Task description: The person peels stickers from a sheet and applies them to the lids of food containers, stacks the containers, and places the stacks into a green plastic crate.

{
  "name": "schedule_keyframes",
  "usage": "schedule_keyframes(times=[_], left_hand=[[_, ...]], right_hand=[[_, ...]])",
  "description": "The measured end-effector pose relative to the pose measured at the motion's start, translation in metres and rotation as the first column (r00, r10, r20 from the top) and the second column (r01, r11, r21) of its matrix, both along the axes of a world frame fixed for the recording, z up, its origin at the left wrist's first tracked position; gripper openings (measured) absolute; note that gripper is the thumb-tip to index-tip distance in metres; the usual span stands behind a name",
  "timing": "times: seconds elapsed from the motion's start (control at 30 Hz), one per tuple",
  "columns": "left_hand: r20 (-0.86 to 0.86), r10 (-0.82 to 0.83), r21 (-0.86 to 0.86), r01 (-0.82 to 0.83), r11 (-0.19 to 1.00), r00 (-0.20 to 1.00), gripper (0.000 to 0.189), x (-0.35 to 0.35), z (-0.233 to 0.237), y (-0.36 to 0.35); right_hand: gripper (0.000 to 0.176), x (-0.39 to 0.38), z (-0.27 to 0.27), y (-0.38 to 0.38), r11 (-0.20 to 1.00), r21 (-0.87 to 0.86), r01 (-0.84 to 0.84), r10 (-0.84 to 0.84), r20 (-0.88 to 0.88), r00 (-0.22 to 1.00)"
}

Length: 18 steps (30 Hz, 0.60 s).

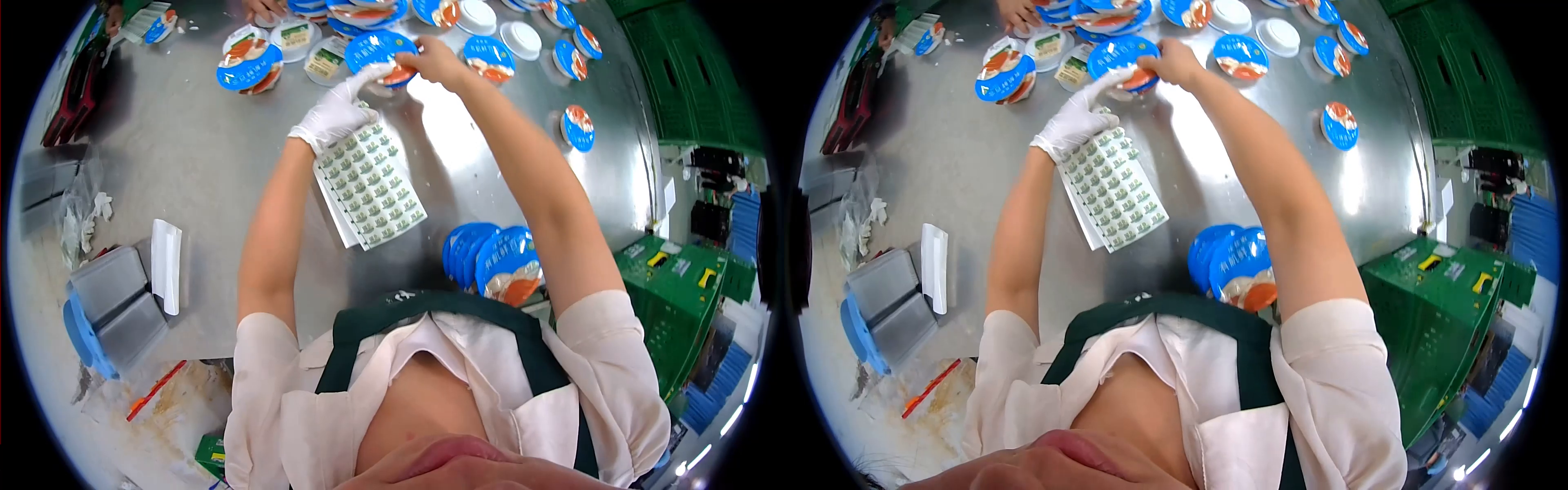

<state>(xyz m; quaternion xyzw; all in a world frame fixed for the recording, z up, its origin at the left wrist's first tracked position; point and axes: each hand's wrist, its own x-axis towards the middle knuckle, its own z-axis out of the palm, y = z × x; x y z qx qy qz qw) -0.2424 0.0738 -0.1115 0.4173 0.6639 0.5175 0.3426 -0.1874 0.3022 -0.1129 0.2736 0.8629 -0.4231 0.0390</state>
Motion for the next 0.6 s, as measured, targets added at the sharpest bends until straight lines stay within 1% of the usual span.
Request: schedule_keyframes(times=[0.07, 0.1, 0.13, 0.17, 0.2, 0.27, 0.3, 0.33, 0.37, 0.4, 0.47, 0.5, 0.53, 0.57, 0.6], left_hand=[[0.195, 0.005, 0.007, -0.006, 1.000, 0.981, 0.079, 0.010, 0.024, -0.008], [0.217, -0.006, 0.031, -0.001, 1.000, 0.976, 0.081, 0.014, 0.031, -0.016], [0.237, -0.012, 0.059, -0.002, 0.998, 0.971, 0.084, 0.017, 0.038, -0.024], [0.201, 0.003, 0.047, -0.013, 0.999, 0.980, 0.088, 0.021, 0.047, -0.033], [0.185, 0.031, 0.114, -0.052, 0.992, 0.982, 0.089, 0.018, 0.043, -0.037], [0.249, 0.039, 0.081, -0.061, 0.995, 0.968, 0.091, 0.019, 0.045, -0.050], [0.247, 0.049, 0.077, -0.070, 0.995, 0.968, 0.091, 0.021, 0.044, -0.054], [0.246, 0.022, 0.096, -0.047, 0.994, 0.969, 0.091, 0.025, 0.043, -0.056], [0.246, 0.000, 0.111, -0.028, 0.993, 0.969, 0.092, 0.028, 0.043, -0.058], [0.237, 0.022, 0.107, -0.049, 0.993, 0.971, 0.092, 0.031, 0.045, -0.058], [0.280, 0.004, 0.047, -0.018, 0.999, 0.960, 0.093, 0.037, 0.048, -0.053], [0.282, 0.013, 0.050, -0.029, 0.998, 0.959, 0.089, 0.039, 0.052, -0.050], [0.276, 0.023, 0.046, -0.037, 0.998, 0.961, 0.089, 0.039, 0.053, -0.048], [0.266, 0.045, 0.045, -0.059, 0.997, 0.963, 0.085, 0.039, 0.054, -0.046], [0.256, 0.062, 0.045, -0.076, 0.996, 0.965, 0.082, 0.040, 0.055, -0.044]], right_hand=[[0.052, 0.006, -0.010, 0.017, 0.984, 0.175, 0.016, 0.011, -0.148, 0.989], [0.046, 0.021, 0.008, 0.017, 0.992, 0.124, 0.026, -0.011, -0.120, 0.993], [0.040, 0.026, -0.020, 0.040, 0.984, 0.176, 0.004, 0.045, -0.275, 0.960], [0.038, 0.056, -0.012, 0.050, 0.992, 0.122, -0.027, 0.052, -0.203, 0.978], [0.037, 0.080, 0.006, 0.059, 0.995, 0.069, -0.065, 0.075, -0.144, 0.987], [0.034, 0.126, 0.034, 0.039, 0.997, 0.078, 0.011, -0.002, -0.107, 0.994], [0.034, 0.149, 0.029, 0.037, 0.999, 0.049, 0.003, 0.000, -0.044, 0.999], [0.034, 0.172, 0.017, 0.037, 1.000, 0.020, -0.011, 0.011, 0.010, 1.000], [0.035, 0.191, 0.004, 0.033, 0.998, -0.052, 0.021, -0.018, 0.063, 0.998], [0.035, 0.205, -0.005, 0.028, 0.991, -0.120, 0.056, -0.042, 0.120, 0.992], [0.034, 0.219, -0.008, 0.019, 0.987, -0.159, 0.035, 0.023, 0.348, 0.937], [0.034, 0.216, -0.008, 0.015, 0.987, -0.162, 0.022, 0.035, 0.340, 0.940], [0.033, 0.214, -0.007, 0.011, 0.951, 0.238, -0.198, 0.087, 0.408, 0.909], [0.032, 0.210, -0.008, 0.008, 0.717, 0.573, -0.397, 0.095, 0.484, 0.870], [0.032, 0.201, -0.004, 0.004, 0.719, 0.572, -0.395, 0.099, 0.478, 0.873]])
